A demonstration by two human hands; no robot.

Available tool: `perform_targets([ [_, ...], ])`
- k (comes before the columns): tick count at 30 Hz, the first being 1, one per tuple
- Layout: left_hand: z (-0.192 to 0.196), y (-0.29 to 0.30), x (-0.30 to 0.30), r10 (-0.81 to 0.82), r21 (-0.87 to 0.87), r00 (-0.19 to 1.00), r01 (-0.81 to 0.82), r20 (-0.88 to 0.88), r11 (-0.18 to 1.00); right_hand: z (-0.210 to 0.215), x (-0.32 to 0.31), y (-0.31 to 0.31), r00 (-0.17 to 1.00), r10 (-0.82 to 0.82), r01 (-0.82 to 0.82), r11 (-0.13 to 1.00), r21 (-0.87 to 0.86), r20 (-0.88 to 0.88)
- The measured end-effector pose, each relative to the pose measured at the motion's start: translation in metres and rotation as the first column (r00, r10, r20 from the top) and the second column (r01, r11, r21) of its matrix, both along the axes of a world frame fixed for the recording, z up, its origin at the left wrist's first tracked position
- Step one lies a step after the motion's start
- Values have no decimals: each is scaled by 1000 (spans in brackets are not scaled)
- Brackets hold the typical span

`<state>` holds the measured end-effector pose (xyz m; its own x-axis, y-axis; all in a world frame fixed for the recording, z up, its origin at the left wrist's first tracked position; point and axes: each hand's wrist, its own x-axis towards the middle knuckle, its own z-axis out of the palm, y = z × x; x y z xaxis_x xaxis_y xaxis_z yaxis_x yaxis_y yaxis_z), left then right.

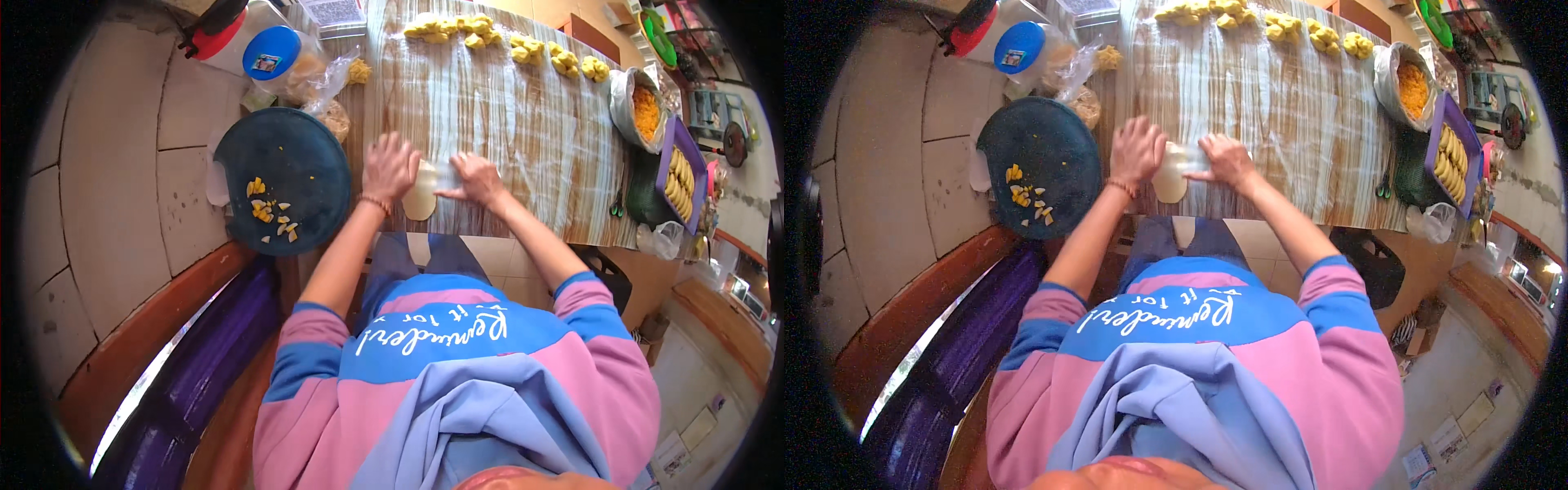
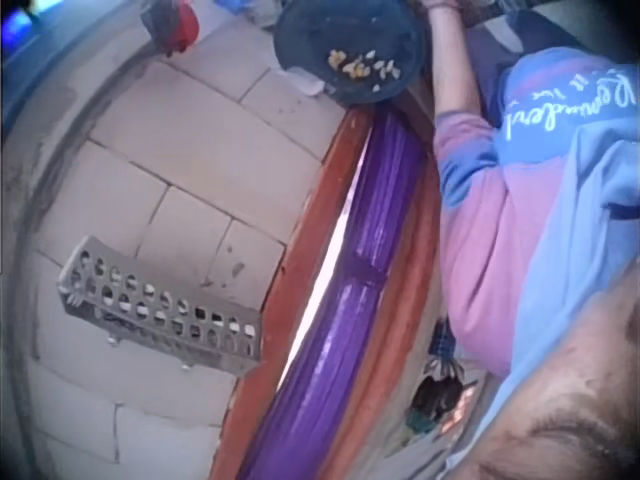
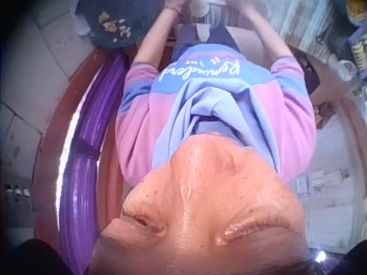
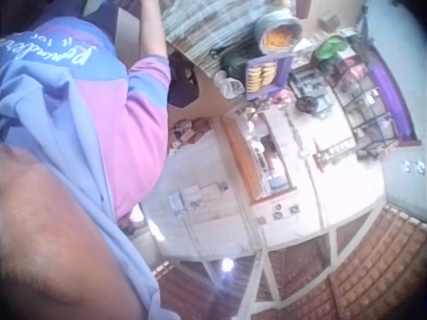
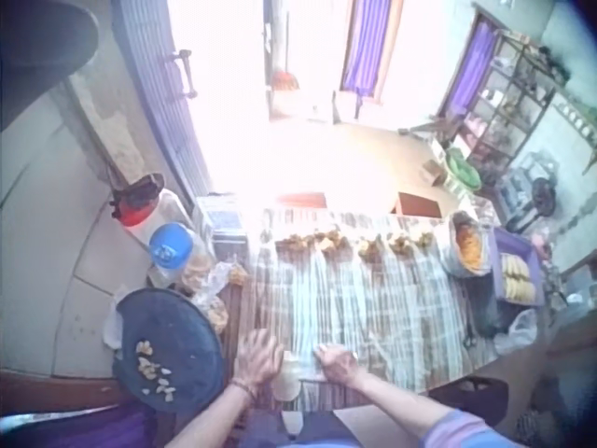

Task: The person rolls dough balls into flat circles using a plastic cylinder on a wooden table.

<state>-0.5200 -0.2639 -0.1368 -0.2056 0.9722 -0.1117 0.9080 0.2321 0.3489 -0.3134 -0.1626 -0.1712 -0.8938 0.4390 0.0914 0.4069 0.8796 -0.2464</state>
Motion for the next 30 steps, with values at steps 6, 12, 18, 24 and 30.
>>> perform_targets([
  [6, -36, 37, -47, 138, -88, 984, -128, 116, 988, 19, -41, 45, 957, 100, -16, 956, -293, 273],
  [12, -26, -29, 5, 64, 316, 997, -75, 47, 946, -3, 17, -43, 994, -31, 43, 993, 107, -109],
  [18, -18, -91, 27, -48, 453, 989, 106, -137, 885, 1, 38, -95, 986, -133, 161, 927, -339, 105],
  [24, -5, -8, 9, -400, 375, 913, 344, 80, 861, 20, 29, -164, 772, -624, 550, 565, -614, 117],
  [30, -10, 64, 18, -703, 175, 711, 690, 17, 702, -2, -19, -197, 527, -848, 723, 415, -553, 53],
])
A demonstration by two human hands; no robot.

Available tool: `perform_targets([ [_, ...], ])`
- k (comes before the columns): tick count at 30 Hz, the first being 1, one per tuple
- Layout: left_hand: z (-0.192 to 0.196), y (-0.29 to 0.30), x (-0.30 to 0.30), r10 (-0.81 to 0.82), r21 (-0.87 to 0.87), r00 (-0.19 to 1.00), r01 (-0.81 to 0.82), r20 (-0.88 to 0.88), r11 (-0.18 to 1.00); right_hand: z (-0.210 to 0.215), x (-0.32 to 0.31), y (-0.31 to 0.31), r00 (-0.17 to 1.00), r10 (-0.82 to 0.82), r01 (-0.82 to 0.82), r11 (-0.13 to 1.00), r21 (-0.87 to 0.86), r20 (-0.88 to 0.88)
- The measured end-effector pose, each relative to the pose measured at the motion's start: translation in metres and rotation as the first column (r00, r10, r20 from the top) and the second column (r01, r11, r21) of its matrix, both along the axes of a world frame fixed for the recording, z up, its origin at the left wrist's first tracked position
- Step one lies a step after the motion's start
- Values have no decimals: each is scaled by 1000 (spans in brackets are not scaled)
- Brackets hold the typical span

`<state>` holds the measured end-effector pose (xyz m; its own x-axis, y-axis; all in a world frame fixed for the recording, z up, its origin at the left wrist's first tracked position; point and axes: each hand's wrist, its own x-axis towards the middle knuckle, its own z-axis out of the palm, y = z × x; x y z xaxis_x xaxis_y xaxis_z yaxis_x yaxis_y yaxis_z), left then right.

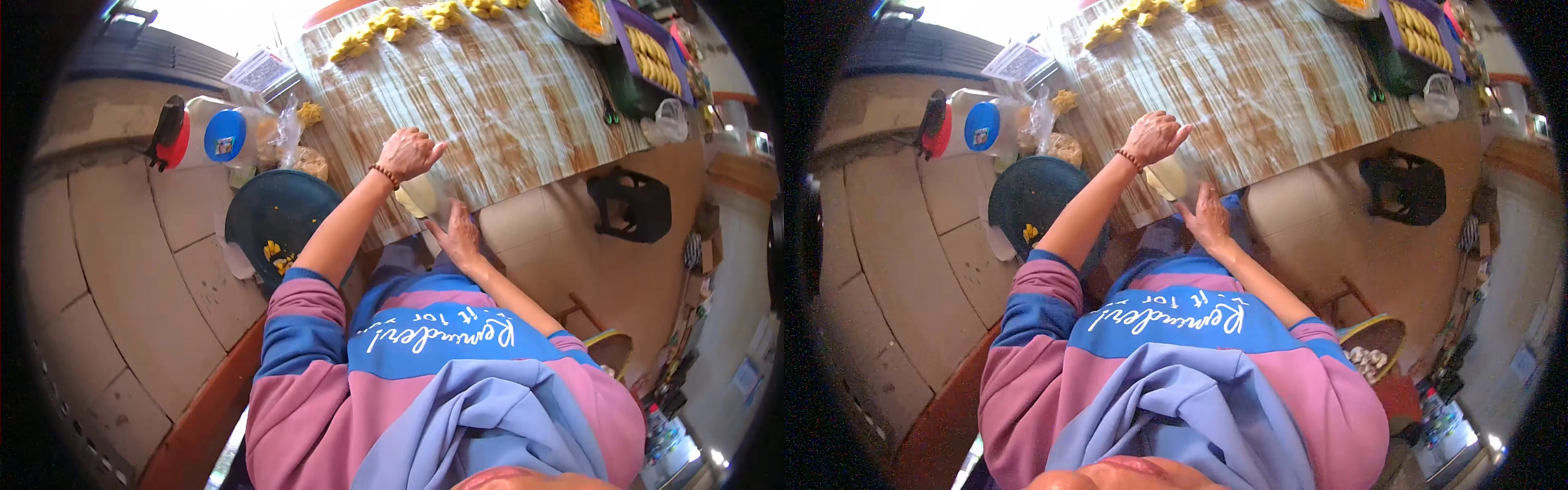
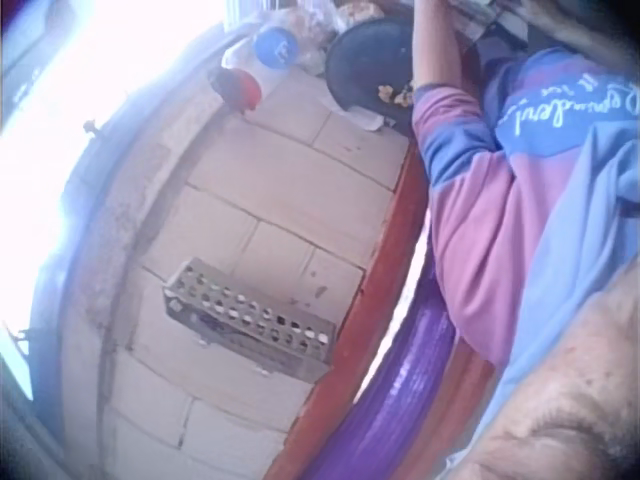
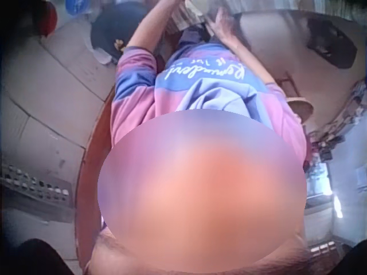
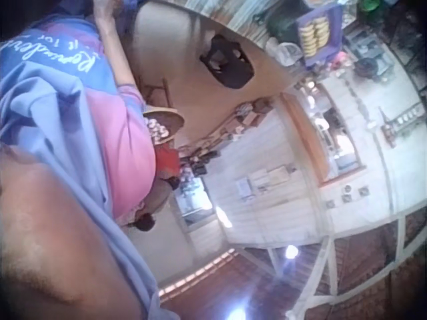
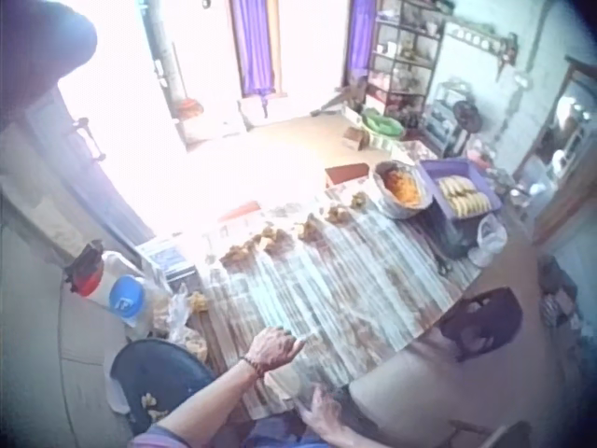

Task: The person rolls dough balls into flat circles using a plastic cylinder on a wooden table.

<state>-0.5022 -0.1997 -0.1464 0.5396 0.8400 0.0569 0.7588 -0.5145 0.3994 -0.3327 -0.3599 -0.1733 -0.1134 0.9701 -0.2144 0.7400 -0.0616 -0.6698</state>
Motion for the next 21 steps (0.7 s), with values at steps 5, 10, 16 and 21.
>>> perform_targets([
  [5, -11, -32, -31, -76, 96, 997, 73, 25, 993, 4, -26, -20, 963, 44, -99, 975, 197, 266],
  [10, -6, -39, -53, -101, 196, 995, 96, 14, 976, 4, -40, -22, 940, 51, -160, 938, 306, 337],
  [16, -3, -52, -68, -114, 98, 984, 128, -137, 987, 2, -40, -22, 960, 136, -204, 940, 273, 246],
  [21, 1, -57, -63, -124, 56, 985, 131, -121, 990, 11, -22, -23, 986, 161, -169, 947, 274, 51],
])
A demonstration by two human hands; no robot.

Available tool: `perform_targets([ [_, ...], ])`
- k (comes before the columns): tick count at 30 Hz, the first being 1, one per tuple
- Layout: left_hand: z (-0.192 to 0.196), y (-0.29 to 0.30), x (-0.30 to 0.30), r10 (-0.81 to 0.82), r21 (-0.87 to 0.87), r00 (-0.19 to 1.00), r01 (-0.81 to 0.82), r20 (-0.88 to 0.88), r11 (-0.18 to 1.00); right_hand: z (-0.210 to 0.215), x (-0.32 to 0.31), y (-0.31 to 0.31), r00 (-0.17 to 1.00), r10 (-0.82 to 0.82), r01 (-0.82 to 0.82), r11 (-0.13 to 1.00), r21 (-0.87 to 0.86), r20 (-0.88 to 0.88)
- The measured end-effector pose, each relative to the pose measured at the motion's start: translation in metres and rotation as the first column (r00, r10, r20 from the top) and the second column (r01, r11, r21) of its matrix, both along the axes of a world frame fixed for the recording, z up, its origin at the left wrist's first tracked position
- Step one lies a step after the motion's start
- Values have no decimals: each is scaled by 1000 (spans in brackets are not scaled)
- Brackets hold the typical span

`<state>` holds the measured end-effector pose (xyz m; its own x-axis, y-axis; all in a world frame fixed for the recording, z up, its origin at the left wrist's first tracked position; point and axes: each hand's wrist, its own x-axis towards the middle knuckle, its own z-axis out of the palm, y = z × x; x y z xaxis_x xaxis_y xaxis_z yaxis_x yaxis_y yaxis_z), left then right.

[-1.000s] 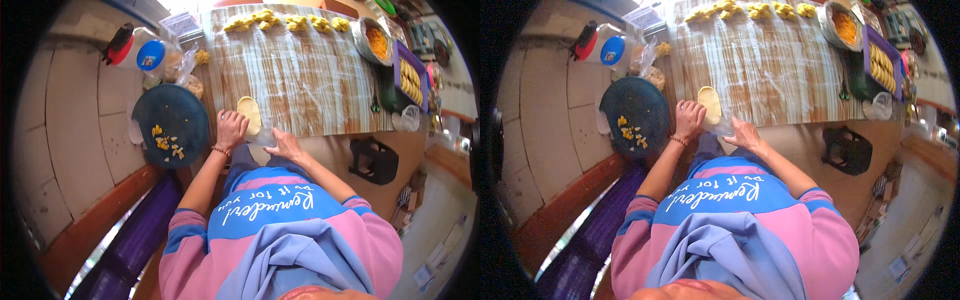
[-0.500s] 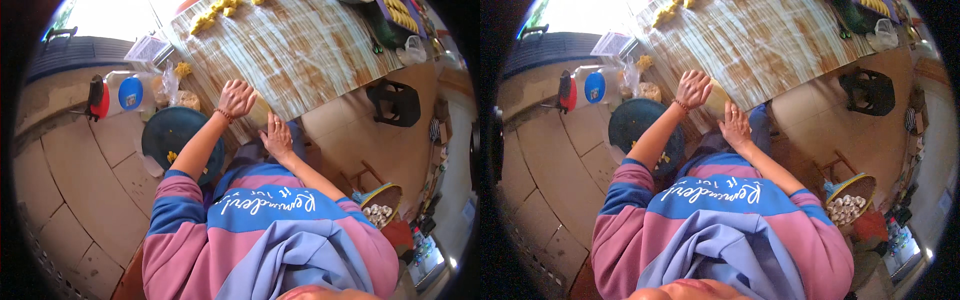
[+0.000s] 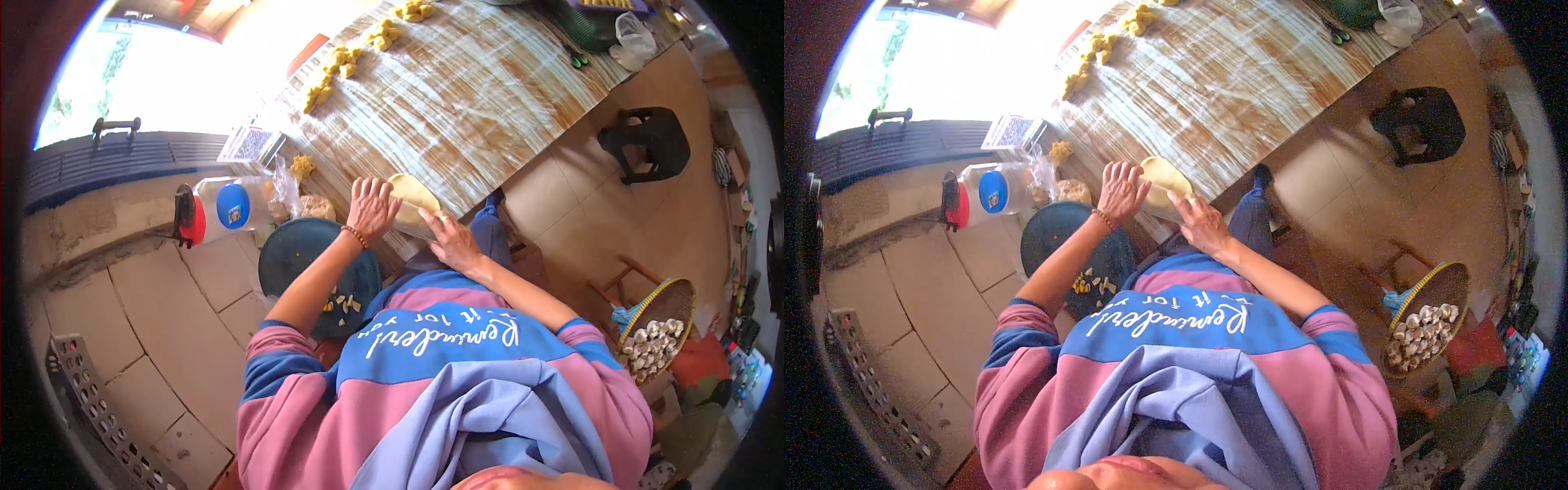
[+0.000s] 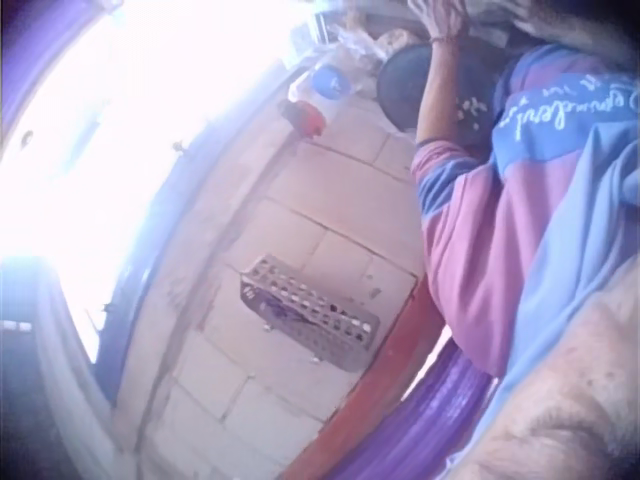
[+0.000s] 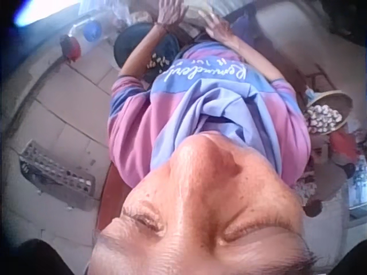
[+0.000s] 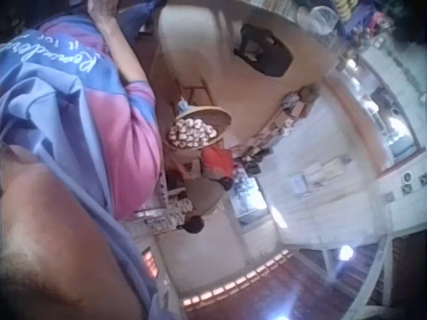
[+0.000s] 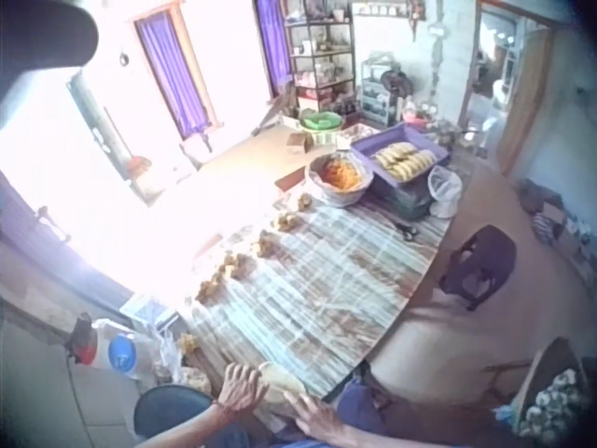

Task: The person rolls dough balls into flat circles using a plastic cylinder on a wooden table.

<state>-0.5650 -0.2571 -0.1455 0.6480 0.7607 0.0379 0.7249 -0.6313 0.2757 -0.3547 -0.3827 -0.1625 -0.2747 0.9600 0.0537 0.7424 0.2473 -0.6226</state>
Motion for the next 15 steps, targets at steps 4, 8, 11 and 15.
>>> perform_targets([
  [4, -11, 22, 39, -3, 36, 1000, 3, -7, 999, -7, 11, 8, 987, -87, 91, 996, -25, 133],
  [8, -19, 65, 73, -32, 16, 999, 32, -23, 999, -22, 23, 33, 974, -150, 173, 976, -131, 169],
  [11, -18, 81, 85, -75, 156, 992, 58, 104, 986, -13, 33, 45, 983, -147, 168, 963, -209, 111],
  [15, -10, 74, 80, 83, -194, 995, -71, 53, 978, 12, 41, 37, 984, -177, 179, 947, -265, 32],
])
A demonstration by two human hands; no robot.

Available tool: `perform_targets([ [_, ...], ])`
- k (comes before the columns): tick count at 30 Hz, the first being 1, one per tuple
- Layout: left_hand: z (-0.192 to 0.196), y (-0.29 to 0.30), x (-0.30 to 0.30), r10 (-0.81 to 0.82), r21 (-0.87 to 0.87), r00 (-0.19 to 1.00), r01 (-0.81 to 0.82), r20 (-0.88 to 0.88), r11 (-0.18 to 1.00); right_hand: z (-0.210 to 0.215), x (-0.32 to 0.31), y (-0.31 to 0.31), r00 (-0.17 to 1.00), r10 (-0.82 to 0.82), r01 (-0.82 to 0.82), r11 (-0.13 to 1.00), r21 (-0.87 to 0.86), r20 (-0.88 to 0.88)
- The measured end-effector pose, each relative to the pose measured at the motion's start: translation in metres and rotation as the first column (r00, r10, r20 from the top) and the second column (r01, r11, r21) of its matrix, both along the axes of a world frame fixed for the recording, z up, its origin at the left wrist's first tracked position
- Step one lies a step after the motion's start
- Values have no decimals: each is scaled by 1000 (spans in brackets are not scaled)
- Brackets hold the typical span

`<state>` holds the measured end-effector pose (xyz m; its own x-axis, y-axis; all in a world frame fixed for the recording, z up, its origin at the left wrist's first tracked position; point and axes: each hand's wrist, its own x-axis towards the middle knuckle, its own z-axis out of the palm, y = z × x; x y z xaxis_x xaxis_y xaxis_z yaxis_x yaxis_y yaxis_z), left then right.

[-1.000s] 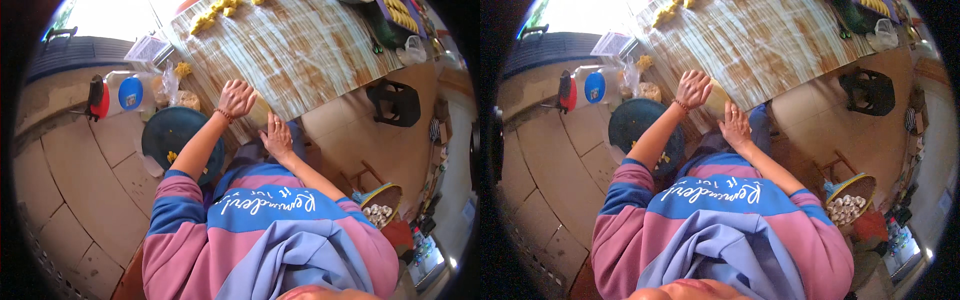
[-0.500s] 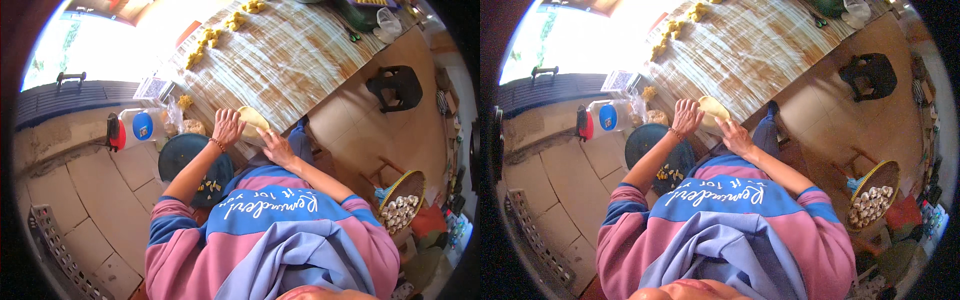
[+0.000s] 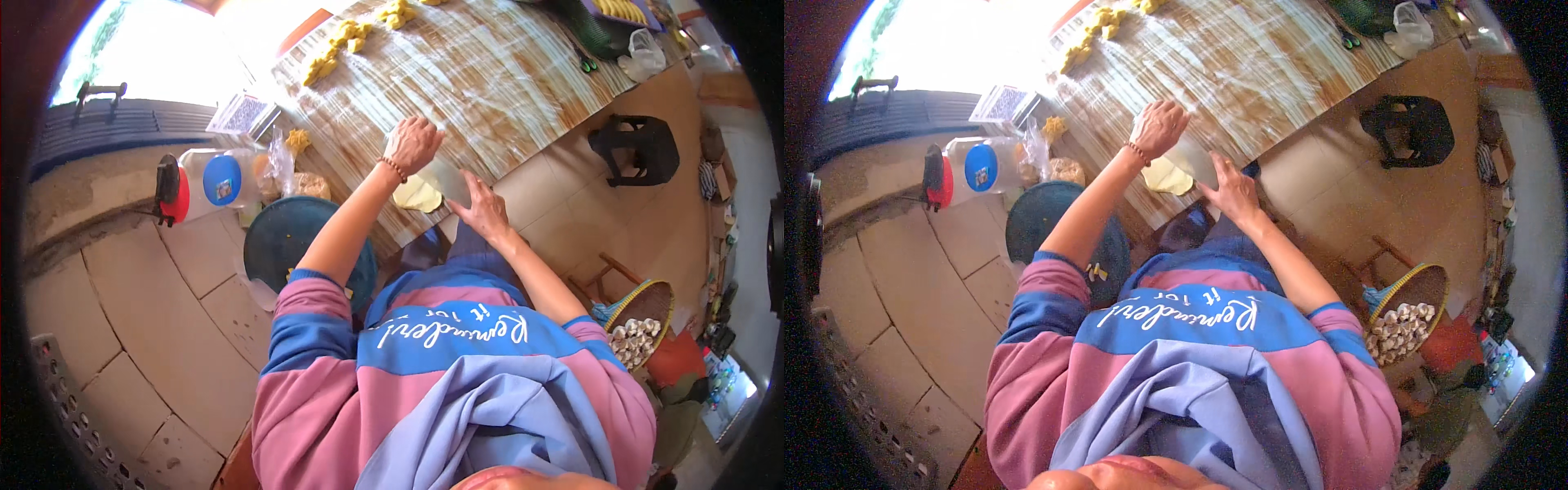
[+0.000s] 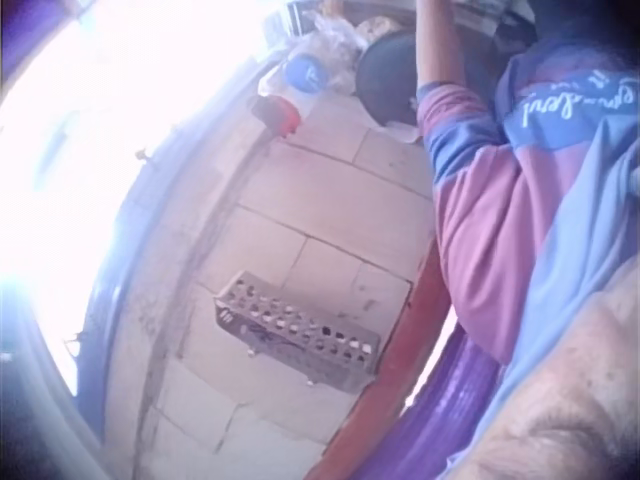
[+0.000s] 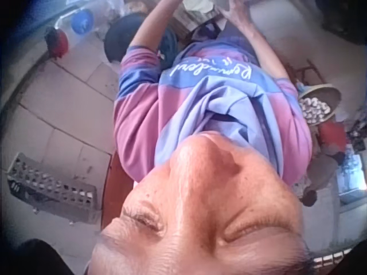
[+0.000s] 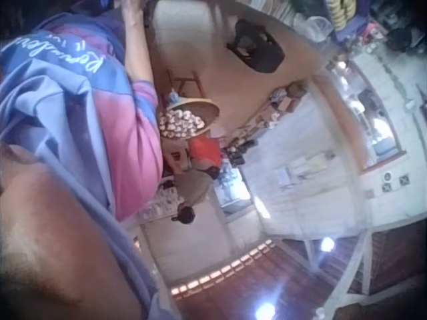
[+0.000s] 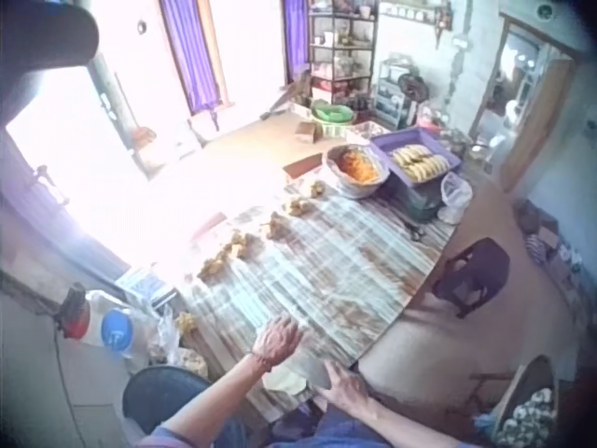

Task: The person rolls dough balls into flat circles using a plastic cylinder on a wooden table.

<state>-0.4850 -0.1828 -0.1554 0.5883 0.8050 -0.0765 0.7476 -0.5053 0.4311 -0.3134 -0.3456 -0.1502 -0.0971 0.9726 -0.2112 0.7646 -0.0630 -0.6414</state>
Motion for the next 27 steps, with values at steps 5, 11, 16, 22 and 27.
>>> perform_targets([
  [5, -2, -77, -34, 132, 317, 973, -188, 191, 929, -22, -21, -40, 963, 130, -170, 972, 159, 235],
  [11, -4, -71, -53, 363, 247, 917, -395, 164, 885, 1, 7, 26, 871, 399, -458, 870, 181, 287],
  [16, -21, -87, -52, 440, 277, 869, -491, 226, 826, -17, 27, 60, 718, 521, -686, 645, 338, 462],
  [22, 2, -155, -29, 562, 209, 825, -542, -54, 814, -29, 32, 30, 744, 473, -654, 659, 370, 473],
  [27, -14, -221, -24, 535, 306, 837, -543, 116, 782, -22, 41, 19, 671, 601, -720, 668, 189, 434],
])
